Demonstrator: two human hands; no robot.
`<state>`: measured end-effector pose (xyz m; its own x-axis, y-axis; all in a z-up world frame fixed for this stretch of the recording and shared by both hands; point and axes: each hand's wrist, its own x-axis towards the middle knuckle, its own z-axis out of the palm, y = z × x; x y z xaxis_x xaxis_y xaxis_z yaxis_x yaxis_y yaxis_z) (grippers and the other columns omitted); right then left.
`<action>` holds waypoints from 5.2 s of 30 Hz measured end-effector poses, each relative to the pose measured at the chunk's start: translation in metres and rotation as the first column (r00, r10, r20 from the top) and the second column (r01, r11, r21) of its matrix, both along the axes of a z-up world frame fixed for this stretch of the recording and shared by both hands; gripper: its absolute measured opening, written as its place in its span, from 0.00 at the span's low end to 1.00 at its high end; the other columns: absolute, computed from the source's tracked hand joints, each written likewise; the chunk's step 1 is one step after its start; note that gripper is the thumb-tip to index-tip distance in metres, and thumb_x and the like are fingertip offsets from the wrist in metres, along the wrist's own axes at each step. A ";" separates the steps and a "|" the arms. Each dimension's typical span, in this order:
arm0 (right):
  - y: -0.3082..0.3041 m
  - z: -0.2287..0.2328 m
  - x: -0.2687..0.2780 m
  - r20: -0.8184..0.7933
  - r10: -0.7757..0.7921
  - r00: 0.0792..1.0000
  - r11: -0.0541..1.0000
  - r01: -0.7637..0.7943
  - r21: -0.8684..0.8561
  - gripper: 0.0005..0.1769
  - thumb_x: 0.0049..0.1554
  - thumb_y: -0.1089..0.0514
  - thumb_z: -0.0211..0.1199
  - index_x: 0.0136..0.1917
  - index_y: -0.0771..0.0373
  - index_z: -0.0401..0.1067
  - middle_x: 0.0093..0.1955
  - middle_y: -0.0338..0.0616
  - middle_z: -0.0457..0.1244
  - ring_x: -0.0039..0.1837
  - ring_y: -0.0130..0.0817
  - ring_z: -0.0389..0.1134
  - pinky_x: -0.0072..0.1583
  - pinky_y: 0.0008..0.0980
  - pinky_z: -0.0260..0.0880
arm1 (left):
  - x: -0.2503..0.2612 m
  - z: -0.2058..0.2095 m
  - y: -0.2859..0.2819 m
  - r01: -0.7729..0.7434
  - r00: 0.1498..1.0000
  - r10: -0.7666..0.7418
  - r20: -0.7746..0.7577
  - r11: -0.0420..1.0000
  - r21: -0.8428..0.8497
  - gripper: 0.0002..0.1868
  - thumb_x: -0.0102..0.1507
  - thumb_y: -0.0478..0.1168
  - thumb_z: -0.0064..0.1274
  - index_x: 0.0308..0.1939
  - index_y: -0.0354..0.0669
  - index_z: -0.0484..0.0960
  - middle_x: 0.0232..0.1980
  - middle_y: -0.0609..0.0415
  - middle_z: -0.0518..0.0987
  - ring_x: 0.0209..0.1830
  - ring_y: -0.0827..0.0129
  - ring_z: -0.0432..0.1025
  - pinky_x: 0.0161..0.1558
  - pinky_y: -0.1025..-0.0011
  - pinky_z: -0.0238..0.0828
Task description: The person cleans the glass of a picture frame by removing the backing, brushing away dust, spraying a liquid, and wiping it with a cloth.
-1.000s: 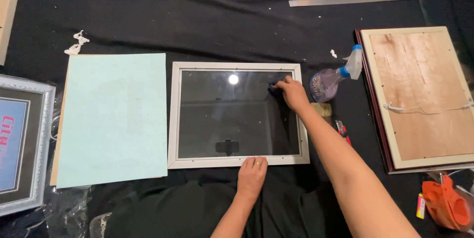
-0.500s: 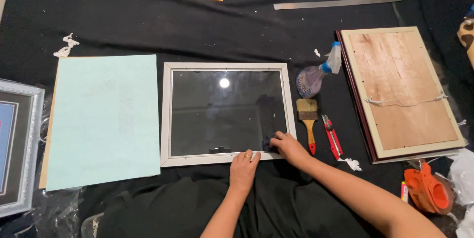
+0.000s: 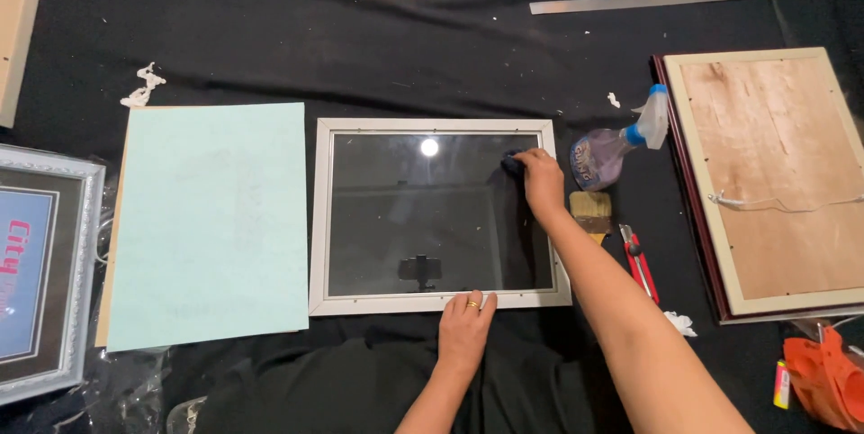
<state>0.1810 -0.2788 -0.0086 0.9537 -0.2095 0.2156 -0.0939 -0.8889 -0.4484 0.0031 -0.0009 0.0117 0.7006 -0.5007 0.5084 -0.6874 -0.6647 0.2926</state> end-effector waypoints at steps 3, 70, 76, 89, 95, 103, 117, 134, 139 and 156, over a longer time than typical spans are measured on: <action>-0.008 -0.012 0.029 -0.009 -0.090 0.996 0.996 0.089 -0.024 0.22 0.53 0.71 0.53 0.58 0.62 0.79 0.56 0.52 0.67 0.55 0.55 0.69 0.54 0.51 0.68 | 0.001 0.004 0.001 0.001 1.000 0.000 -0.006 1.000 0.021 0.19 0.56 0.22 0.56 0.48 0.46 0.82 0.40 0.53 0.72 0.35 0.61 0.65 0.44 0.65 0.72; 0.084 0.031 -0.116 -0.115 -0.230 0.966 0.972 0.221 -0.085 0.16 0.60 0.78 0.57 0.58 0.65 0.71 0.59 0.58 0.60 0.61 0.54 0.66 0.57 0.46 0.74 | -0.016 -0.056 -0.014 -0.061 0.996 0.062 0.063 0.998 -0.009 0.06 0.65 0.40 0.50 0.45 0.49 0.78 0.40 0.49 0.71 0.40 0.56 0.70 0.49 0.63 0.70; 0.046 -0.017 -0.054 0.015 -0.242 0.970 0.961 0.241 -0.133 0.20 0.51 0.73 0.56 0.54 0.59 0.74 0.54 0.56 0.59 0.51 0.61 0.63 0.51 0.52 0.64 | -0.009 0.003 -0.007 -0.071 0.995 0.072 0.076 0.997 -0.012 0.13 0.59 0.24 0.53 0.43 0.44 0.80 0.42 0.49 0.73 0.34 0.58 0.64 0.47 0.63 0.71; -0.009 -0.029 0.047 -0.063 -0.242 0.968 0.943 0.219 -0.252 0.17 0.58 0.69 0.53 0.59 0.61 0.72 0.53 0.58 0.60 0.48 0.65 0.66 0.45 0.61 0.69 | -0.006 0.013 -0.006 -0.078 0.995 0.076 0.061 0.996 0.031 0.09 0.63 0.28 0.54 0.45 0.43 0.81 0.39 0.51 0.74 0.42 0.58 0.71 0.57 0.60 0.73; -0.012 -0.031 0.010 -0.043 0.011 0.999 0.971 -0.021 -0.238 0.29 0.62 0.65 0.57 0.76 0.59 0.65 0.70 0.65 0.57 0.62 0.66 0.61 0.60 0.59 0.66 | -0.008 0.005 -0.008 -0.092 0.993 0.089 0.078 0.995 0.034 0.11 0.62 0.29 0.57 0.46 0.45 0.82 0.41 0.52 0.75 0.43 0.58 0.72 0.58 0.59 0.74; 0.019 -0.014 -0.074 -0.306 0.228 0.924 0.868 -0.335 -0.366 0.40 0.56 0.58 0.67 0.78 0.61 0.57 0.68 0.65 0.56 0.55 0.66 0.64 0.57 0.55 0.66 | -0.008 0.010 -0.004 -0.058 0.992 0.055 0.117 0.998 0.028 0.11 0.61 0.26 0.55 0.44 0.44 0.81 0.37 0.53 0.73 0.37 0.59 0.68 0.53 0.61 0.74; 0.108 0.040 -0.188 -0.492 0.244 0.836 0.770 -0.475 -0.425 0.16 0.60 0.66 0.59 0.60 0.58 0.64 0.60 0.57 0.59 0.52 0.50 0.73 0.41 0.37 0.79 | -0.016 -0.051 -0.007 -0.085 0.992 0.085 0.098 0.996 -0.002 0.03 0.67 0.38 0.52 0.41 0.51 0.81 0.40 0.53 0.75 0.42 0.60 0.74 0.53 0.66 0.73; 0.020 0.007 0.005 -0.196 0.040 0.980 0.995 -0.057 -0.083 0.25 0.53 0.71 0.52 0.64 0.62 0.68 0.62 0.60 0.59 0.52 0.64 0.67 0.53 0.53 0.67 | -0.012 0.010 -0.006 -0.104 0.994 0.103 0.044 0.994 0.036 0.10 0.61 0.26 0.55 0.44 0.43 0.81 0.40 0.51 0.73 0.37 0.58 0.67 0.53 0.61 0.73; 0.003 0.013 0.040 -0.160 -0.079 0.984 0.997 0.073 -0.040 0.23 0.57 0.70 0.51 0.63 0.61 0.75 0.59 0.58 0.57 0.54 0.61 0.63 0.53 0.50 0.65 | -0.018 0.000 -0.006 -0.098 0.995 0.098 0.010 0.994 0.054 0.12 0.61 0.28 0.56 0.47 0.44 0.82 0.42 0.51 0.76 0.45 0.57 0.72 0.59 0.59 0.72; 0.046 0.000 -0.081 -0.190 0.368 0.910 0.920 -0.386 -0.067 0.24 0.56 0.71 0.55 0.64 0.59 0.74 0.51 0.54 0.58 0.41 0.62 0.66 0.45 0.54 0.65 | -0.018 -0.019 -0.003 -0.065 0.997 0.063 0.047 0.996 0.057 0.13 0.61 0.30 0.55 0.50 0.45 0.80 0.44 0.51 0.75 0.44 0.56 0.71 0.59 0.59 0.71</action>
<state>0.1003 -0.2325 -0.0086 0.9813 0.1876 0.0439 0.1906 -0.9125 -0.3620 -0.0148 -0.0036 -0.0070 0.7092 -0.4854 0.5112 -0.6544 -0.7230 0.2215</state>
